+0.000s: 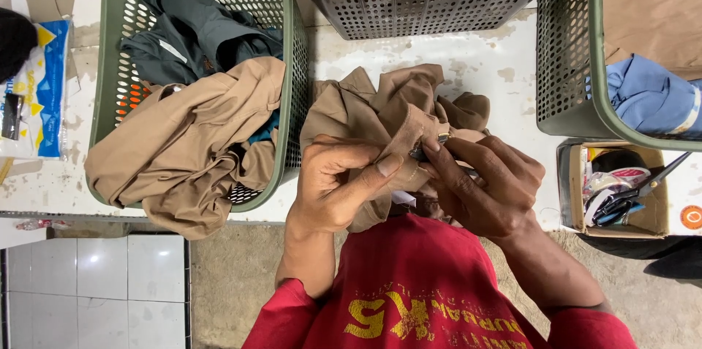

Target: Inspecting tan-colored garments for loose threads and trimming them using a pair of snips at a quality control station.

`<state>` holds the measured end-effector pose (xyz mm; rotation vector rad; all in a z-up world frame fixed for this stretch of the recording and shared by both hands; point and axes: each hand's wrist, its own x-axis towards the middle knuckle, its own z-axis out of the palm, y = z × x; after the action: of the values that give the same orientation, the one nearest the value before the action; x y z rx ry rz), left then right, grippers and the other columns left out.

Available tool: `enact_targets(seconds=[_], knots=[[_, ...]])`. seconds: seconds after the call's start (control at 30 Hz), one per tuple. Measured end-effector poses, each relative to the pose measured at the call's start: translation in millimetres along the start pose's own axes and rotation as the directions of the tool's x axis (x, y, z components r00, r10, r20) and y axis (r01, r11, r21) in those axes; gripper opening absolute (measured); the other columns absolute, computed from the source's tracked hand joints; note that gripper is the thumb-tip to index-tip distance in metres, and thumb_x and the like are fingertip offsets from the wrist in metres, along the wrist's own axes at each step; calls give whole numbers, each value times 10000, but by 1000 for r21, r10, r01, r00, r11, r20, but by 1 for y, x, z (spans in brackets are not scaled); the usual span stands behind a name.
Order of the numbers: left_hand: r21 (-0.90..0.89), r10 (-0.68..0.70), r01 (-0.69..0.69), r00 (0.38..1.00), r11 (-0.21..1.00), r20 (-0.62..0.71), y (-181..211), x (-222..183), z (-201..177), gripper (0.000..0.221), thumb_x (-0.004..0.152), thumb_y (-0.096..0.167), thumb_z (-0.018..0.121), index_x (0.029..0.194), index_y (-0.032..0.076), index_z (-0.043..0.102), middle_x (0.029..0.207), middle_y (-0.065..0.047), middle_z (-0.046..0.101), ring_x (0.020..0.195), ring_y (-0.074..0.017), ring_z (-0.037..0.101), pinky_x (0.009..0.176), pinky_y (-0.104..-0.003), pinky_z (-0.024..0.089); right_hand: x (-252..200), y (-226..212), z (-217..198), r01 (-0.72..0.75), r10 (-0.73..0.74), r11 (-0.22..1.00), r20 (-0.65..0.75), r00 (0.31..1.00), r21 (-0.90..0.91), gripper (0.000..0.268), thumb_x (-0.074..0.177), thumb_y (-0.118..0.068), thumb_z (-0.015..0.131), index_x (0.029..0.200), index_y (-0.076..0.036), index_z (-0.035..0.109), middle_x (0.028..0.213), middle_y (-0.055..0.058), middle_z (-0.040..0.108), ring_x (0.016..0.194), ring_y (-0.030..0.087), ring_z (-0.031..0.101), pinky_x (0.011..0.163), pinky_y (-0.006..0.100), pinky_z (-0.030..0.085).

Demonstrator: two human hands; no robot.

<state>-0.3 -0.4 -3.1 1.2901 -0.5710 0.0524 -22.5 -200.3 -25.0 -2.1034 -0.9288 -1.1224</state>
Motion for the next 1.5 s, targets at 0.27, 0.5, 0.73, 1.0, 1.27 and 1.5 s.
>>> enact_targets(seconds=[0.27, 0.5, 0.73, 1.0, 1.27, 1.5], knots=[[-1, -2, 2, 1000, 1000, -1, 2, 2, 2, 481, 891, -67, 678, 504, 91, 439, 455, -32, 278, 481, -110, 204, 423, -237, 285, -1, 0, 1, 4, -3, 1000, -7, 1000, 11, 216, 969, -28, 664, 1128, 75, 768, 865, 238, 689, 534, 304, 552, 472, 397, 492], [0, 5, -5, 1000, 1000, 5, 1, 2, 0, 464, 900, -62, 675, 515, 83, 460, 458, -35, 286, 479, -115, 205, 420, -242, 292, 2, 1, 4, -4, 6, 999, -46, 999, 37, 207, 971, -32, 659, 1103, 79, 775, 829, 232, 676, 513, 301, 544, 460, 391, 487], [-23, -4, 4, 1000, 1000, -7, -4, 1, 0, 441, 899, -45, 678, 532, 76, 466, 470, -29, 289, 508, -108, 211, 422, -247, 292, -20, 14, 15, -71, 82, 994, -133, 988, 84, 221, 974, -91, 686, 1058, 74, 806, 809, 225, 682, 490, 281, 521, 426, 404, 449], [20, -70, 73, 989, 997, -128, -13, -2, 3, 166, 921, 26, 694, 764, -27, 690, 551, -44, 450, 690, -78, 377, 528, -256, 436, -5, 9, 10, -176, 198, 974, -159, 967, 144, 207, 982, -19, 660, 1068, 116, 793, 791, 220, 680, 452, 255, 491, 408, 379, 428], [15, -89, 91, 988, 996, -127, -10, -1, 11, 114, 931, 49, 699, 857, -33, 725, 677, -121, 665, 757, -84, 480, 644, -302, 526, -8, 7, 14, -169, 196, 974, -184, 963, 151, 209, 976, -24, 670, 1063, 121, 792, 785, 234, 673, 455, 253, 493, 403, 371, 429], [25, -81, 84, 991, 996, -106, -10, -1, 10, 110, 924, 44, 699, 876, -51, 728, 692, -143, 667, 797, -93, 501, 665, -322, 545, -8, 11, 14, -129, 158, 979, -182, 970, 158, 206, 962, 0, 666, 1061, 125, 795, 782, 237, 670, 459, 257, 497, 401, 368, 432]])
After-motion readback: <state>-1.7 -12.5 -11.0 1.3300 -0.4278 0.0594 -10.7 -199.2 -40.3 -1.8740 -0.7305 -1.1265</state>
